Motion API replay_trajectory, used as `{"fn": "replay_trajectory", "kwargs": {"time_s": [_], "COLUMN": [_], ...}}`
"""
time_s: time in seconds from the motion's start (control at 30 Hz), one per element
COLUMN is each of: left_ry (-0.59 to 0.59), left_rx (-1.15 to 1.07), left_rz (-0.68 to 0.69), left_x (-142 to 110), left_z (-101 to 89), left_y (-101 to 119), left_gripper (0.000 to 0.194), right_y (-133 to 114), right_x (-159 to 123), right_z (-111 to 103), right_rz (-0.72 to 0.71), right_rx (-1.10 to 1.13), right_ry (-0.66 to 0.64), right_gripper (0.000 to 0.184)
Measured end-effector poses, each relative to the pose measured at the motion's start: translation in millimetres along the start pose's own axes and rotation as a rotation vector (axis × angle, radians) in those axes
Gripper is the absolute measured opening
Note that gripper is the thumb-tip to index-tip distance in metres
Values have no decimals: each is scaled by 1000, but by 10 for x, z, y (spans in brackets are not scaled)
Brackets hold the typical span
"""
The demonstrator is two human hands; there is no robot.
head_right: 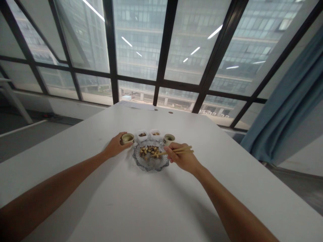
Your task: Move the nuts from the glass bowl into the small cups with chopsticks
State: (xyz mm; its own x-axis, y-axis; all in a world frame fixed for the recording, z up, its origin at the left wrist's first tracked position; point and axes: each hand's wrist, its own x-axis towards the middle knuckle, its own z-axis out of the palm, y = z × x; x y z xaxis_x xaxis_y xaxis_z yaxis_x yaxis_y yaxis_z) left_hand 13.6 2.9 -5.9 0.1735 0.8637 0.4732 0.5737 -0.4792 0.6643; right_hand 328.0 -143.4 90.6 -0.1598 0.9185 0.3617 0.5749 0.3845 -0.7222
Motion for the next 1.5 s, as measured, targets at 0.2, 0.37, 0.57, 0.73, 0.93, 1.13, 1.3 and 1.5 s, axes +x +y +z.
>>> {"fn": "replay_trajectory", "kwargs": {"time_s": [0.2,0.37,0.57,0.73,0.93,1.13,1.3,1.5], "left_ry": [-6,-8,-14,5,-6,37,58,70], "left_rx": [3,5,4,11,10,37,108,117], "left_rz": [6,-3,-6,6,-7,48,122,117], "left_x": [2,0,7,6,-1,-11,-15,-5], "left_z": [8,5,9,34,35,15,9,19], "left_y": [-3,-3,-10,-29,-39,-51,-62,-81], "left_gripper": [67,69,68,66,67,69,68,67], "right_y": [-130,-162,-43,269,604,582,545,527], "right_x": [-34,-43,13,-9,-276,-342,-342,-344], "right_z": [-55,-47,-31,102,375,429,443,451], "right_rz": [-30,-74,18,181,299,245,225,217], "right_rx": [-93,-76,104,450,701,681,621,600], "right_ry": [-22,-55,102,387,610,648,639,619], "right_gripper": [49,49,53,60,57,54,56,57]}}
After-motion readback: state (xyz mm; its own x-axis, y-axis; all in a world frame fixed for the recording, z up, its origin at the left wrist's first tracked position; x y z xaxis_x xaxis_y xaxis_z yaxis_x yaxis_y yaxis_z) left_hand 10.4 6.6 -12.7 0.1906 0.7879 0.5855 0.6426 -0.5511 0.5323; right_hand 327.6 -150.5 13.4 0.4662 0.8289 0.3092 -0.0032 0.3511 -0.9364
